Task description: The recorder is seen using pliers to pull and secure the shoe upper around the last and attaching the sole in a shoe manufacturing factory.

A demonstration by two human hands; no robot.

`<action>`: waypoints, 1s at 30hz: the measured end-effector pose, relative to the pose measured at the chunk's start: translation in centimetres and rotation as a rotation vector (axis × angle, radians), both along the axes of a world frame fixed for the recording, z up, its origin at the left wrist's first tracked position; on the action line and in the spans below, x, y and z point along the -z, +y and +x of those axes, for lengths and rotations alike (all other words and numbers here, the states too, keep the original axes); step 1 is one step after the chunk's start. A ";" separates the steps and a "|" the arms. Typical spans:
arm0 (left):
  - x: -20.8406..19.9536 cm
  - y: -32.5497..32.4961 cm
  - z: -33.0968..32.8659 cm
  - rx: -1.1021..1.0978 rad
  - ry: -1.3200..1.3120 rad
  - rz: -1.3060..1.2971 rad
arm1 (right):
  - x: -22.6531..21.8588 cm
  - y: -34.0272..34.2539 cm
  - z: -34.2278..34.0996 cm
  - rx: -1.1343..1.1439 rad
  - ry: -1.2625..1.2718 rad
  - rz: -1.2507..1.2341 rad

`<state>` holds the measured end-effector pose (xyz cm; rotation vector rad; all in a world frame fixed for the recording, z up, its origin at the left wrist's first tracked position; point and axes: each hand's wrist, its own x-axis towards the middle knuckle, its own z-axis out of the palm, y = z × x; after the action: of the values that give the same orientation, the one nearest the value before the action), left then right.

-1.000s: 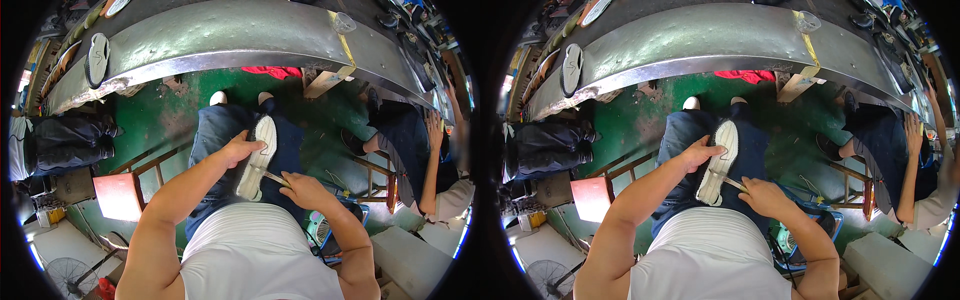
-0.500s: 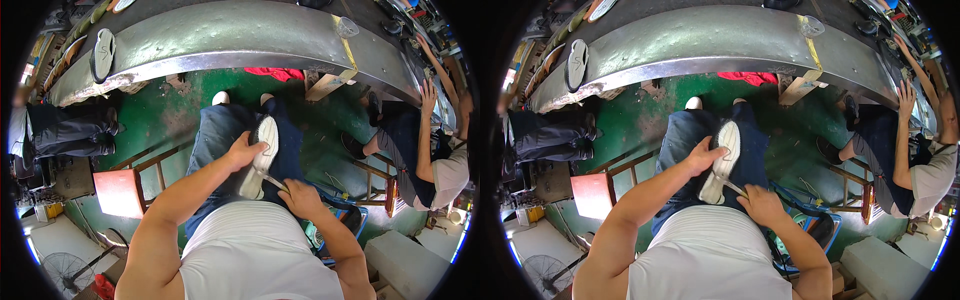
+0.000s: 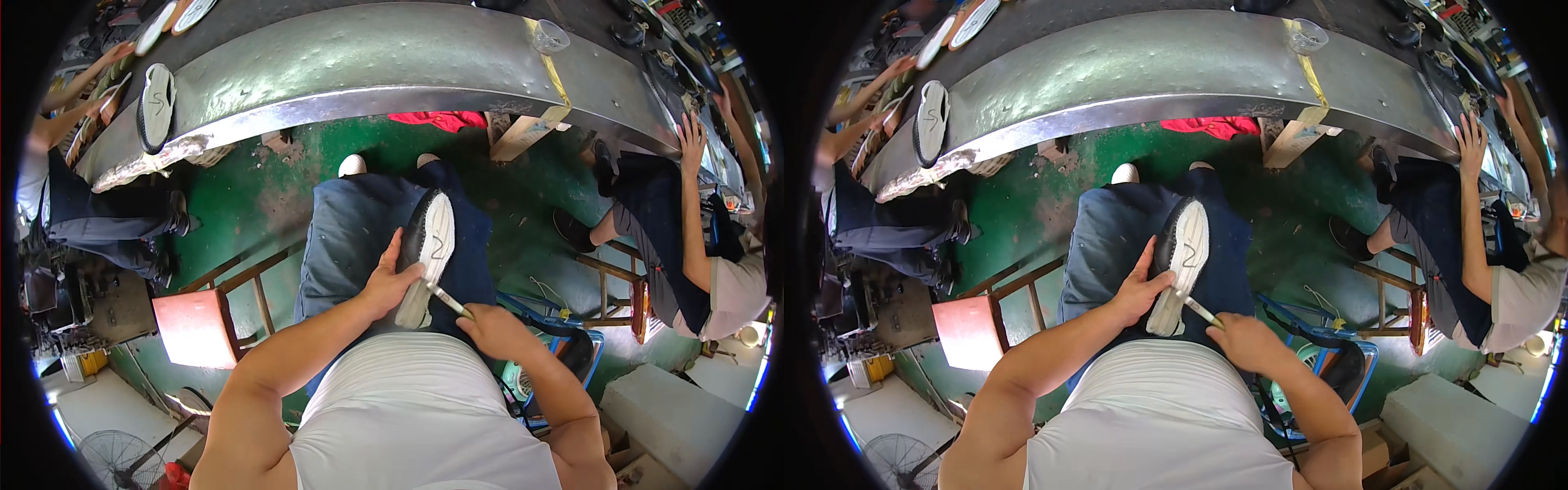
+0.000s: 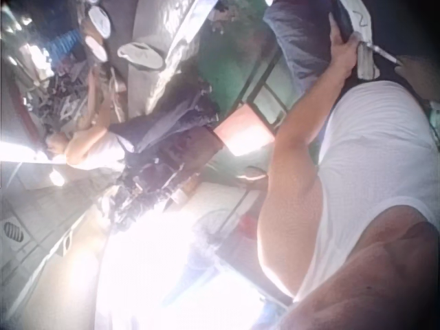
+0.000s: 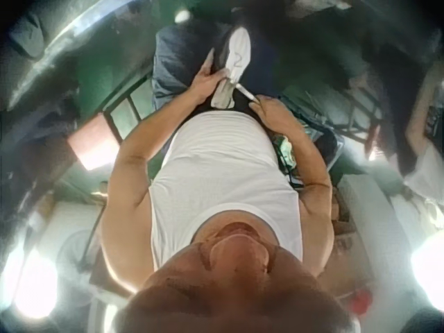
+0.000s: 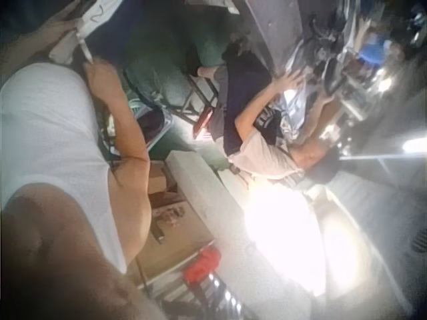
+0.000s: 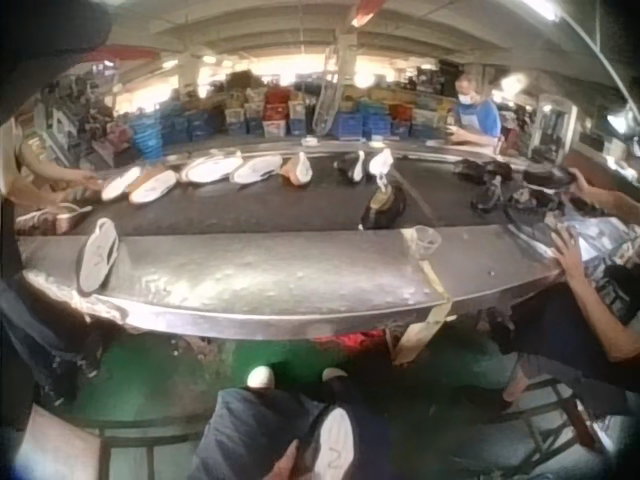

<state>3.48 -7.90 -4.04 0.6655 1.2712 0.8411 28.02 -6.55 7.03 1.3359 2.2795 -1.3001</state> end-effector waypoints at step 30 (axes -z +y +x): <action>-3.0 -2.0 -1.0 0.303 0.440 0.106 | 1.0 0.6 -2.7 0.162 0.114 0.084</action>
<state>2.46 -9.93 -1.07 1.1422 1.4733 0.5280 25.35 -5.93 5.99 1.5405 2.3674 -1.3772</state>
